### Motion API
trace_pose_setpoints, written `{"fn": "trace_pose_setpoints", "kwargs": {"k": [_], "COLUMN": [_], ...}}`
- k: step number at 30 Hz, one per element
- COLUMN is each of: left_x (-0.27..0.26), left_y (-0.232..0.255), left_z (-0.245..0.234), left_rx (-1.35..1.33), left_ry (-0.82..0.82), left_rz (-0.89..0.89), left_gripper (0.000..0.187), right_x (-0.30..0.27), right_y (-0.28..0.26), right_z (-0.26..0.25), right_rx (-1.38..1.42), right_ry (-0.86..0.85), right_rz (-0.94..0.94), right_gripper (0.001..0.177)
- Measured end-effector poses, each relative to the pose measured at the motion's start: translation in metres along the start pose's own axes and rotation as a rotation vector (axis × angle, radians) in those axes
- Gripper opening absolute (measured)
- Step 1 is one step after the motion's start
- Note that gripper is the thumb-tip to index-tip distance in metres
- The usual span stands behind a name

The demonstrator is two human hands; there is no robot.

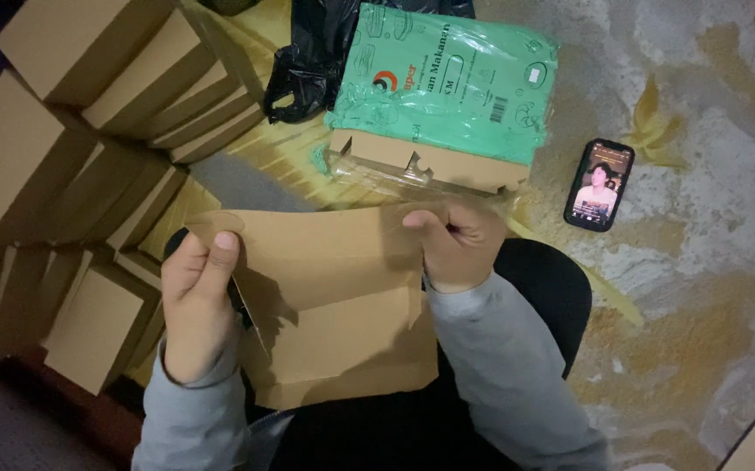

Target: Folding and assembling a cardboard box from a flat cutout.

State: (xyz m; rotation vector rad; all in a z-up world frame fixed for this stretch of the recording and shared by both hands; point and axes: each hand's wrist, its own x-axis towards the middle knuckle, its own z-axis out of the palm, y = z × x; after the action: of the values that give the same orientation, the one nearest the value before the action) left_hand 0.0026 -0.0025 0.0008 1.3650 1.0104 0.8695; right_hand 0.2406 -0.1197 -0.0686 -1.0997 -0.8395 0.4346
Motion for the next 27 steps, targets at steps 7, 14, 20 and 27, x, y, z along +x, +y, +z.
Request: {"fn": "trace_pose_setpoints", "kwargs": {"k": [7,14,20,27], "left_x": [0.007,0.006,0.006,0.003], "left_y": [-0.047,-0.059,0.025,0.023], "left_z": [-0.033,-0.043,-0.005,0.011], "left_rx": [0.002,-0.049,0.298,0.502], "left_ry": [0.036,0.060,-0.218,-0.136], "left_rz": [0.012,-0.019,0.165,0.260], "left_gripper": [0.022,0.020,0.094,0.079], "right_x": [-0.007,-0.021,-0.012,0.008], "right_y": [0.031,0.041,0.017,-0.012], "right_z": [0.005,0.005,0.014,0.025], "right_rx": [-0.093,-0.373,-0.412,-0.258], "right_ry": [0.064,0.071,0.133,0.006], "right_rz": [-0.070,-0.203,-0.062,0.234], "right_gripper": [0.053,0.056,0.053,0.040]}}
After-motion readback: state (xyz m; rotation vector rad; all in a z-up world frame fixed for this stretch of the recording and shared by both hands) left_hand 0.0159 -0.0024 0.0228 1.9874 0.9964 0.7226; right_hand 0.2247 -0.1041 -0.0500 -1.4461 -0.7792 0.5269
